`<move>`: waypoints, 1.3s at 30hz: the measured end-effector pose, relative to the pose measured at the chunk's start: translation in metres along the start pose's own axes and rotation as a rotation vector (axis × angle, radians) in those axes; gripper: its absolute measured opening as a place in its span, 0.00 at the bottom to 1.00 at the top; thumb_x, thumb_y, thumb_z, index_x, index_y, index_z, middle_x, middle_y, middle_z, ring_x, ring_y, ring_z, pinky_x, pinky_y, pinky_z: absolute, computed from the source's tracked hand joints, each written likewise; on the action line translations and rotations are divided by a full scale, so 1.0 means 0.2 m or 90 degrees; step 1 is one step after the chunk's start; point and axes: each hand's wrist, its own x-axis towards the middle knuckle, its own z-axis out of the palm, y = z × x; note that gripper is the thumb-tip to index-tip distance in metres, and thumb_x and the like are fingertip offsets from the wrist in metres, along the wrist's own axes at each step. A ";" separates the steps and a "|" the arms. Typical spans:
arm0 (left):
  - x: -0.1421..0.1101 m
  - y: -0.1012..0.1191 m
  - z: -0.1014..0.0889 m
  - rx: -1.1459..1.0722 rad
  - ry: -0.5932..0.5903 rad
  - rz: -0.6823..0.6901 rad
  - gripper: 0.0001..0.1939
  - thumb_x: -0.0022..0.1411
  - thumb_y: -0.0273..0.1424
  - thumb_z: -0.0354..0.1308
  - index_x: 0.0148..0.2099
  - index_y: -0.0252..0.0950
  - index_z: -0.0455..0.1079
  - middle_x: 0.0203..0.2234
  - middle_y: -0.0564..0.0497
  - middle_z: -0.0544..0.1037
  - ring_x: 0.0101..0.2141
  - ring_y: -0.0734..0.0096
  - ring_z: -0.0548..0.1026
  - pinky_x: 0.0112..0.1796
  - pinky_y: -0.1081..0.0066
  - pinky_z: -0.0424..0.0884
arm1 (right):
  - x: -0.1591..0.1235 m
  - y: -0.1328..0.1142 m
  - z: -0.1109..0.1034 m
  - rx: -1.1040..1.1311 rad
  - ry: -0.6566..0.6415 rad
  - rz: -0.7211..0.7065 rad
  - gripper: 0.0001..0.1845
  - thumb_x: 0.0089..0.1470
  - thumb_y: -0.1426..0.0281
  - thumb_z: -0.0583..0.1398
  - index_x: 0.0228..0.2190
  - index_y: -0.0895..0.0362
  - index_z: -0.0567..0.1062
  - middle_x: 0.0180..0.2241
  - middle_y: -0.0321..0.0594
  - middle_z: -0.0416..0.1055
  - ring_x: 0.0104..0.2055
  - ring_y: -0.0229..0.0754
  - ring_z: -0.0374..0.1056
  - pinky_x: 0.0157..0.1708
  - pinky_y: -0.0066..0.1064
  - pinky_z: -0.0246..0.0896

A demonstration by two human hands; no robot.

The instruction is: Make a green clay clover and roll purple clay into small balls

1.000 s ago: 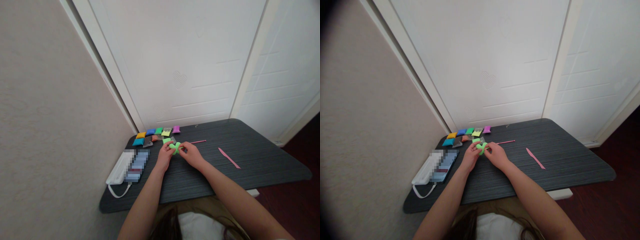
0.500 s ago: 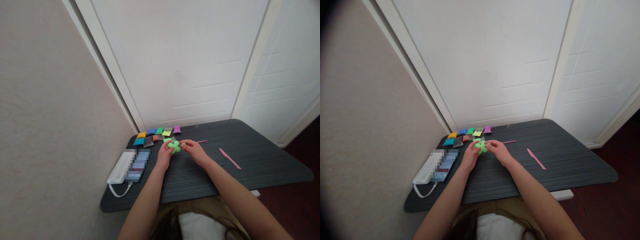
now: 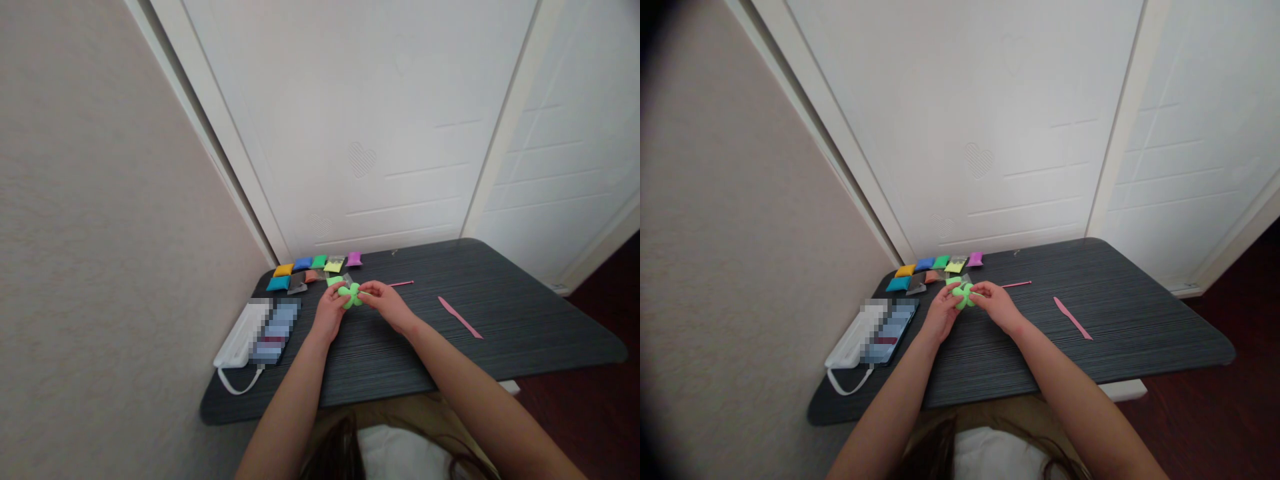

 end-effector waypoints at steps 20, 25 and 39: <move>0.00 0.01 0.01 0.009 -0.007 0.003 0.22 0.45 0.24 0.60 0.45 0.36 0.63 0.33 0.50 0.73 0.32 0.74 0.72 0.35 0.72 0.65 | 0.01 0.01 -0.02 -0.063 -0.017 -0.010 0.10 0.45 0.66 0.57 0.31 0.58 0.72 0.28 0.36 0.71 0.28 0.34 0.65 0.33 0.29 0.59; 0.00 0.00 0.01 0.005 -0.014 0.003 0.21 0.46 0.24 0.60 0.45 0.36 0.63 0.34 0.50 0.73 0.34 0.73 0.72 0.36 0.72 0.65 | 0.01 0.02 -0.03 -0.087 -0.019 -0.018 0.09 0.44 0.67 0.57 0.29 0.58 0.73 0.26 0.35 0.71 0.29 0.36 0.65 0.35 0.30 0.60; 0.00 -0.01 0.01 0.035 -0.024 0.009 0.23 0.45 0.24 0.60 0.46 0.36 0.62 0.32 0.51 0.73 0.31 0.75 0.71 0.34 0.73 0.65 | 0.03 0.03 -0.03 -0.059 0.009 -0.028 0.13 0.43 0.67 0.58 0.34 0.57 0.68 0.25 0.33 0.67 0.26 0.33 0.66 0.28 0.27 0.59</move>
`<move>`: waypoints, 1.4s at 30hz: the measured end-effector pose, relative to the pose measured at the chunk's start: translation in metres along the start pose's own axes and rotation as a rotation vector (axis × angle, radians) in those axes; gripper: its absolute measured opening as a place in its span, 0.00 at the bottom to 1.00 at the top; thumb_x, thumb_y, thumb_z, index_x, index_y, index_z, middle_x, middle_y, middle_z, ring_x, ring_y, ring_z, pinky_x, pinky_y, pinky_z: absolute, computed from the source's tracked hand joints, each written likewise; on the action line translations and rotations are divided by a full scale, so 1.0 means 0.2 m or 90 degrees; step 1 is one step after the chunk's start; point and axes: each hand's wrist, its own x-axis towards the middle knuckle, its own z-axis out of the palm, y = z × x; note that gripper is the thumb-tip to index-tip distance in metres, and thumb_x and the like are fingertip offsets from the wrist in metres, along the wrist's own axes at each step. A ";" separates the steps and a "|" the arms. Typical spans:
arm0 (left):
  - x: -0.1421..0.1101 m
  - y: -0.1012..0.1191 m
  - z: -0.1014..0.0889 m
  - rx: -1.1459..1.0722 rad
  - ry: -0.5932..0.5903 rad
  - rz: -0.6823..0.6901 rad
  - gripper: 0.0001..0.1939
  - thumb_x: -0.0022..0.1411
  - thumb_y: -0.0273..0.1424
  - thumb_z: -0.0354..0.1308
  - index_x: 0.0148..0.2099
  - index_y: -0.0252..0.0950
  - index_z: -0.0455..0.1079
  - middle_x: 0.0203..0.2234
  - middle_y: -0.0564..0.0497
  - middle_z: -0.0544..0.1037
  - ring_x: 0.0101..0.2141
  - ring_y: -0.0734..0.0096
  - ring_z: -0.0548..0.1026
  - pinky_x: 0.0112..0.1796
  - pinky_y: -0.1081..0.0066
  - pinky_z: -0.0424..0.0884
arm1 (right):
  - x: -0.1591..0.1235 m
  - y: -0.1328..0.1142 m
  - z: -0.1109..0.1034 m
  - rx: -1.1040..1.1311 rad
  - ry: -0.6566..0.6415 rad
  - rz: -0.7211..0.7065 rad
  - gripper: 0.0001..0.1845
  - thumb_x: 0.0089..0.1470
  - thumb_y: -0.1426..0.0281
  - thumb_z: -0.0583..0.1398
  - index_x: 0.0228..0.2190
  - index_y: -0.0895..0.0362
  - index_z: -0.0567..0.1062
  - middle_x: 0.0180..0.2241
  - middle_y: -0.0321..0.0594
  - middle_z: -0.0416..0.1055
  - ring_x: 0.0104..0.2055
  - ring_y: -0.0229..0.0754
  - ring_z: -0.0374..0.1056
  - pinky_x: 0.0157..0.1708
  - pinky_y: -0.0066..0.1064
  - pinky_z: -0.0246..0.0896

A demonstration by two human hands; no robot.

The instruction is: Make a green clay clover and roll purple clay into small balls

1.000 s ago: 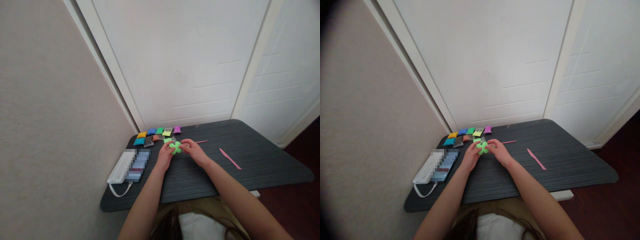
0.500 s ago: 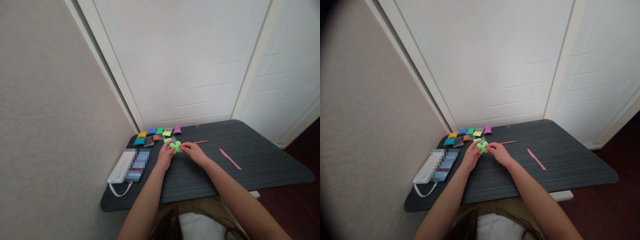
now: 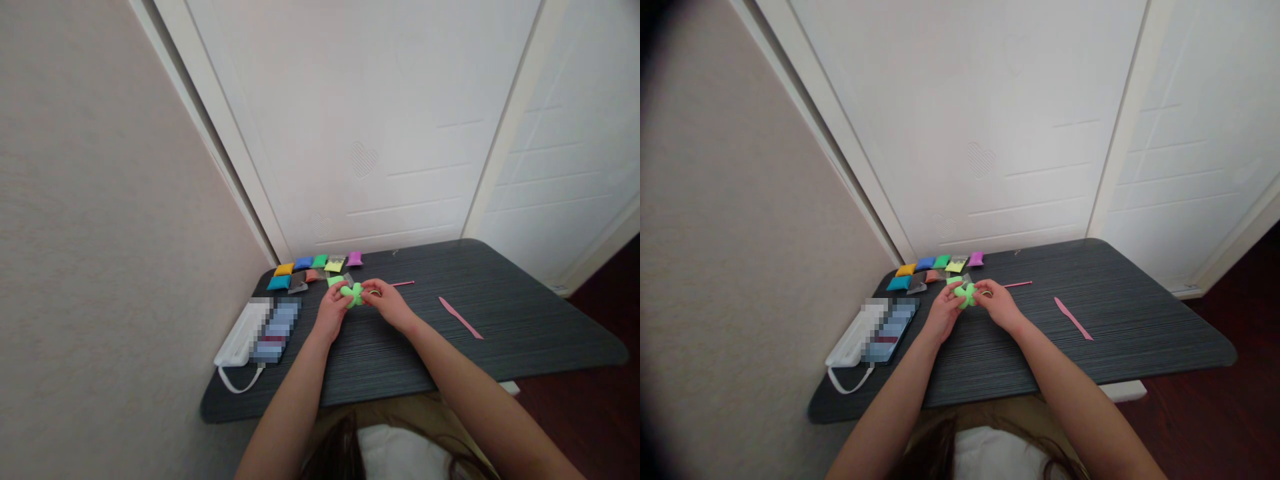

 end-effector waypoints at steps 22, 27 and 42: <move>-0.01 -0.01 0.03 0.024 0.004 0.036 0.25 0.44 0.26 0.61 0.47 0.37 0.62 0.33 0.50 0.73 0.33 0.74 0.71 0.37 0.72 0.64 | -0.02 0.01 0.04 -0.144 0.093 -0.059 0.08 0.44 0.67 0.57 0.30 0.55 0.68 0.29 0.35 0.69 0.30 0.35 0.66 0.32 0.29 0.61; 0.00 -0.03 0.03 0.063 0.017 0.051 0.29 0.43 0.26 0.62 0.49 0.37 0.59 0.34 0.49 0.73 0.34 0.72 0.72 0.39 0.70 0.64 | -0.02 0.02 0.04 -0.144 0.095 -0.060 0.08 0.44 0.67 0.57 0.30 0.55 0.69 0.29 0.35 0.69 0.31 0.36 0.66 0.33 0.30 0.61; -0.01 0.02 0.02 -0.046 0.032 0.018 0.25 0.45 0.24 0.61 0.47 0.38 0.61 0.35 0.50 0.73 0.34 0.74 0.71 0.35 0.72 0.65 | 0.00 0.01 0.03 0.029 0.033 0.018 0.12 0.42 0.64 0.59 0.32 0.57 0.68 0.25 0.34 0.68 0.25 0.33 0.64 0.27 0.27 0.60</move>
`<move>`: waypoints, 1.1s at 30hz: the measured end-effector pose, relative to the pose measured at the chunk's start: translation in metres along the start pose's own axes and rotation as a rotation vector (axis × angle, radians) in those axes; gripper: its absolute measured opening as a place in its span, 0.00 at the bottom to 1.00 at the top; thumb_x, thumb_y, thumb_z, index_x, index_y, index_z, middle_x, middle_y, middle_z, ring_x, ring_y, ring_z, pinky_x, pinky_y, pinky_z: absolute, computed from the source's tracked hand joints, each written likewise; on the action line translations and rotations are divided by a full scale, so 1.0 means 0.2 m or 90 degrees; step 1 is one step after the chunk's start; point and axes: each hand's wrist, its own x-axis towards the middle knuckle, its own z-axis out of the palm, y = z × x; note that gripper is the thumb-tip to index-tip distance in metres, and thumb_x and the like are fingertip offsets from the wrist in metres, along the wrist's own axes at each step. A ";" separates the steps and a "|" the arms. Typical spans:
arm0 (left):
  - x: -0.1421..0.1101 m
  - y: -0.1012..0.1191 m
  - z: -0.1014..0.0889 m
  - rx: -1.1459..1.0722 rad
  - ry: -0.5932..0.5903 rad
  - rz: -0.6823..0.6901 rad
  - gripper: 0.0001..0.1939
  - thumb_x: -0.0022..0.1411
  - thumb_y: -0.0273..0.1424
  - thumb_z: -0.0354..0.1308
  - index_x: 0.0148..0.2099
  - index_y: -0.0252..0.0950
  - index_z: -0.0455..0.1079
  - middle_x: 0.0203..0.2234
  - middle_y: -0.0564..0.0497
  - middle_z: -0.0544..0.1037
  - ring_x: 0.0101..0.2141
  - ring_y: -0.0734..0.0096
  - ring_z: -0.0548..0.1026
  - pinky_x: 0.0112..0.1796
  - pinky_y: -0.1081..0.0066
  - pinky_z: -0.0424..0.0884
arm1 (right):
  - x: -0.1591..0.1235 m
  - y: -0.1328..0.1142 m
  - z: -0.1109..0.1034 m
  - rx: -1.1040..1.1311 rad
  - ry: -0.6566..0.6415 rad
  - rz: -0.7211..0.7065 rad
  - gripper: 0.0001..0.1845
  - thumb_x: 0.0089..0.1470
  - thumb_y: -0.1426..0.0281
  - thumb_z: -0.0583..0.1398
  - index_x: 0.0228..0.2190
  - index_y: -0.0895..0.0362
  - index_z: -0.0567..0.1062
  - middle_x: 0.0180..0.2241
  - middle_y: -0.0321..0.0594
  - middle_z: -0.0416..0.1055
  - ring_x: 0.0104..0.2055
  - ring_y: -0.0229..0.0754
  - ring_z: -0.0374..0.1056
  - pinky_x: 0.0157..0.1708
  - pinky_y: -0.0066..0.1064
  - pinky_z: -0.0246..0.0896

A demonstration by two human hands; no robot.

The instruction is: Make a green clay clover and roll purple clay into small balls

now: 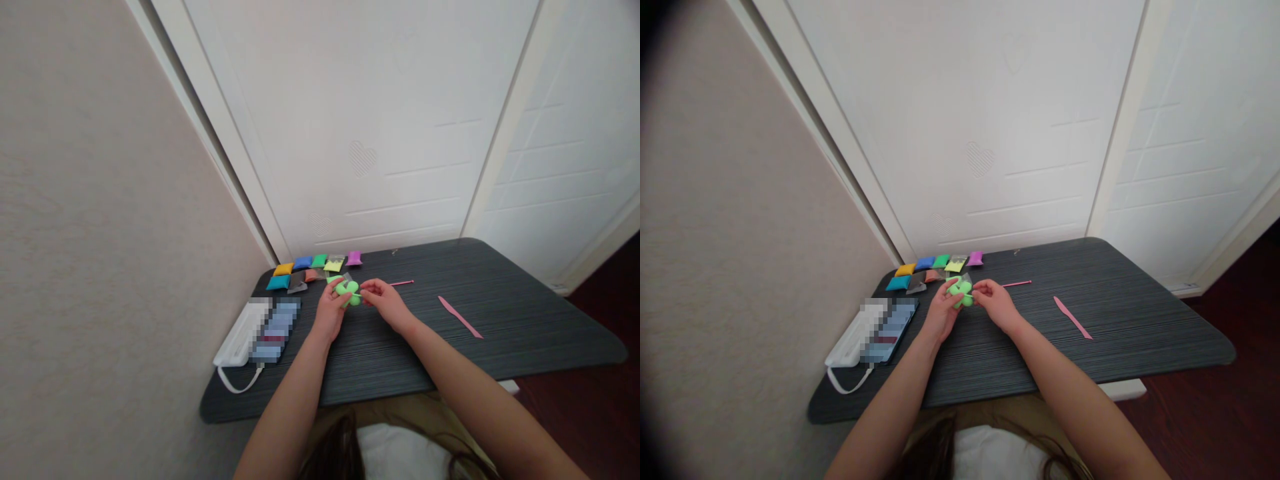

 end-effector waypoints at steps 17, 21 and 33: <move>0.00 0.01 0.00 -0.039 -0.008 -0.047 0.24 0.45 0.23 0.61 0.46 0.39 0.62 0.36 0.51 0.72 0.34 0.76 0.71 0.36 0.73 0.66 | -0.02 -0.01 -0.01 -0.180 -0.013 -0.068 0.11 0.43 0.63 0.59 0.29 0.56 0.72 0.27 0.35 0.70 0.29 0.36 0.65 0.33 0.30 0.59; 0.00 0.01 0.00 -0.031 -0.015 -0.047 0.24 0.45 0.23 0.61 0.46 0.38 0.62 0.36 0.50 0.72 0.34 0.75 0.72 0.35 0.72 0.66 | -0.03 -0.02 -0.01 -0.215 -0.019 -0.083 0.10 0.44 0.64 0.58 0.30 0.56 0.72 0.27 0.35 0.71 0.29 0.37 0.65 0.33 0.30 0.59; -0.01 0.03 0.01 -0.049 -0.042 -0.061 0.22 0.46 0.23 0.59 0.46 0.38 0.63 0.37 0.51 0.72 0.35 0.74 0.72 0.37 0.71 0.65 | -0.03 -0.04 -0.01 -0.218 -0.015 -0.091 0.09 0.46 0.65 0.56 0.30 0.55 0.72 0.28 0.35 0.71 0.31 0.38 0.65 0.34 0.31 0.58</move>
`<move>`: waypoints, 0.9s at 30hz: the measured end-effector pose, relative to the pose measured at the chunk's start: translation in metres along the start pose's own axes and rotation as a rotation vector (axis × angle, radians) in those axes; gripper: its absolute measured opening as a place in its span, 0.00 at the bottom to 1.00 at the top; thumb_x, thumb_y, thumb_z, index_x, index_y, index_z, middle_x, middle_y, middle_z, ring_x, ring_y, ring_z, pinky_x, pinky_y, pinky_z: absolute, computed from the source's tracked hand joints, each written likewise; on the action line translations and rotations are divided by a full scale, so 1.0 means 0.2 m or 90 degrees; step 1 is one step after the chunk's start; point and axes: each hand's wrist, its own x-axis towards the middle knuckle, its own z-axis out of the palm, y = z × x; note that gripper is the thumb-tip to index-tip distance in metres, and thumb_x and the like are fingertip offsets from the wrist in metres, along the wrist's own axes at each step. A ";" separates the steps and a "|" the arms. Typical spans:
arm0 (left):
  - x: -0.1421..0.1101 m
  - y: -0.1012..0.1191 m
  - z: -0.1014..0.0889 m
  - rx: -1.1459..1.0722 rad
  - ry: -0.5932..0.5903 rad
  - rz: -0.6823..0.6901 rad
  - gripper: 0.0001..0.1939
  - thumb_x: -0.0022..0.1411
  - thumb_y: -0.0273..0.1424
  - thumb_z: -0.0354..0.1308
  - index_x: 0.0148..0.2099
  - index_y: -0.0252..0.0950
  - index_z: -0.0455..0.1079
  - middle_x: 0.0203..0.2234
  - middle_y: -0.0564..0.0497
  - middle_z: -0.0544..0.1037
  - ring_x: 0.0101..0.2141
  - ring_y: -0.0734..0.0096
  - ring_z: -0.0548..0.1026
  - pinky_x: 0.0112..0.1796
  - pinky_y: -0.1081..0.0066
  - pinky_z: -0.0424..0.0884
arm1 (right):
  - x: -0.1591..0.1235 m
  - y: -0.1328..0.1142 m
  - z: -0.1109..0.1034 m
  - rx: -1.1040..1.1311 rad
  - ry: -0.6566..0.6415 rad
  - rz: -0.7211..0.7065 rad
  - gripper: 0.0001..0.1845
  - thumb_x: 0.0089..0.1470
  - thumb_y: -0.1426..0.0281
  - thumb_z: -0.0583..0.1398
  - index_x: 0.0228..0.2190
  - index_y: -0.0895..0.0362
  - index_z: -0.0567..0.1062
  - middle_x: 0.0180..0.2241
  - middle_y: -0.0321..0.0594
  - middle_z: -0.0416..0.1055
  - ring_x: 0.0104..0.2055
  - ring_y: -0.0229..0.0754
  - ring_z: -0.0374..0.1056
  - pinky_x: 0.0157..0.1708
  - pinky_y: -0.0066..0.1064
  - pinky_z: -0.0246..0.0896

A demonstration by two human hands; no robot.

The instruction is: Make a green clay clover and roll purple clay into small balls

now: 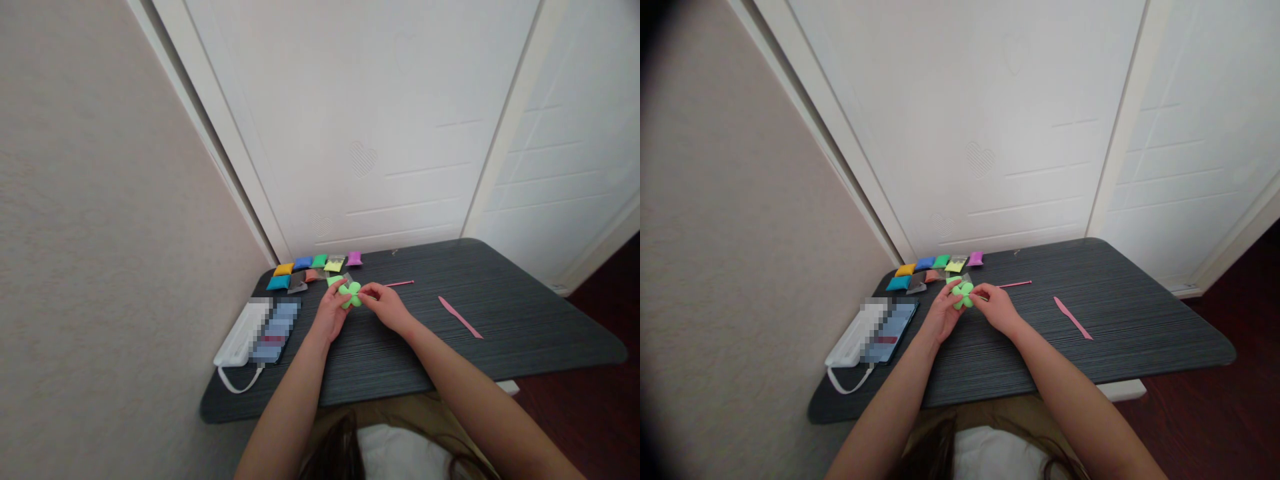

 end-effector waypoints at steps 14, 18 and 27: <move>0.00 -0.02 0.01 0.067 -0.005 0.043 0.24 0.44 0.24 0.61 0.46 0.38 0.63 0.36 0.50 0.73 0.36 0.73 0.71 0.39 0.70 0.63 | 0.02 0.01 0.00 0.106 -0.015 0.038 0.14 0.46 0.61 0.55 0.31 0.58 0.71 0.28 0.36 0.71 0.30 0.36 0.65 0.32 0.28 0.59; 0.02 -0.03 -0.01 0.115 0.089 0.107 0.19 0.46 0.26 0.60 0.43 0.39 0.65 0.37 0.51 0.72 0.40 0.74 0.69 0.41 0.73 0.61 | 0.02 0.01 -0.01 0.067 0.060 0.003 0.11 0.46 0.63 0.56 0.31 0.56 0.71 0.32 0.38 0.70 0.36 0.39 0.64 0.41 0.34 0.57; 0.02 -0.02 -0.02 0.005 0.035 0.005 0.16 0.49 0.35 0.57 0.42 0.37 0.63 0.30 0.52 0.73 0.28 0.74 0.72 0.30 0.72 0.65 | -0.03 -0.01 0.00 -0.348 0.068 -0.275 0.09 0.48 0.71 0.55 0.33 0.51 0.73 0.39 0.41 0.67 0.45 0.45 0.59 0.46 0.41 0.51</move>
